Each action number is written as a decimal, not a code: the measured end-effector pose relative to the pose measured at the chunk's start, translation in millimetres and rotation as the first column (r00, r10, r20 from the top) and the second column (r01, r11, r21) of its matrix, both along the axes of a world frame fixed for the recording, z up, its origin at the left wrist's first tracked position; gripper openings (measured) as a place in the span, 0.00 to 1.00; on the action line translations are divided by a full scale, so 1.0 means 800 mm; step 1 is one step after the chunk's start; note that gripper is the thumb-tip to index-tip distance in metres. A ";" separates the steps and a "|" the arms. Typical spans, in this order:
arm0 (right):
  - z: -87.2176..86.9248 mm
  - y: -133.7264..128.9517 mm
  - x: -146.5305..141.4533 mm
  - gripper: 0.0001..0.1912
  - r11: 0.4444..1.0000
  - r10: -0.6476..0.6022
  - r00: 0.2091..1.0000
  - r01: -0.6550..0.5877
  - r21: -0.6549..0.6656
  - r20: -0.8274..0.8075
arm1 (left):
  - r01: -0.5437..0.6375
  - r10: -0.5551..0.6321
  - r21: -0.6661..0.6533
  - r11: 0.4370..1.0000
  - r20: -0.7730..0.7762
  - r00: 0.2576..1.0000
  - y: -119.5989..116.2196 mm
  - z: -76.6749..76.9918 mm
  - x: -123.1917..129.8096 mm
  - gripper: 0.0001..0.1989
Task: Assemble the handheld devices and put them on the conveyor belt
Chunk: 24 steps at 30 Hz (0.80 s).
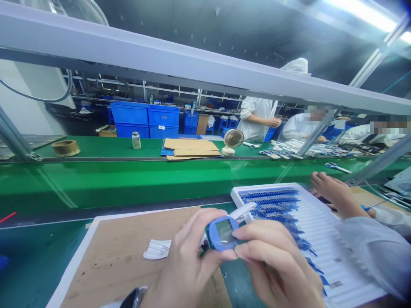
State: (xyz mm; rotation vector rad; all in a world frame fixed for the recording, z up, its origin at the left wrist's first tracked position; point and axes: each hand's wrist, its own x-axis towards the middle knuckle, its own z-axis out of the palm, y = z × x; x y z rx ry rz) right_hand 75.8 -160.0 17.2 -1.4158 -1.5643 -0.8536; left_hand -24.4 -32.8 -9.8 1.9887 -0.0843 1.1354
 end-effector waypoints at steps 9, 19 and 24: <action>-0.024 -0.024 0.003 0.16 0.982 -0.104 0.990 0.118 -0.146 0.096 | 0.021 -0.023 -0.041 0.999 -0.054 0.998 -0.003 -0.008 -0.006 0.22; -0.010 -0.011 0.004 0.11 0.995 -0.088 0.993 0.085 0.042 0.077 | -0.013 0.012 -0.103 0.995 -0.016 1.000 -0.007 -0.023 -0.006 0.23; -0.006 -0.025 -0.006 0.16 0.983 -0.147 0.977 0.162 -0.087 0.153 | 0.090 -0.155 -0.441 0.893 -0.112 0.982 -0.010 -0.012 -0.014 0.25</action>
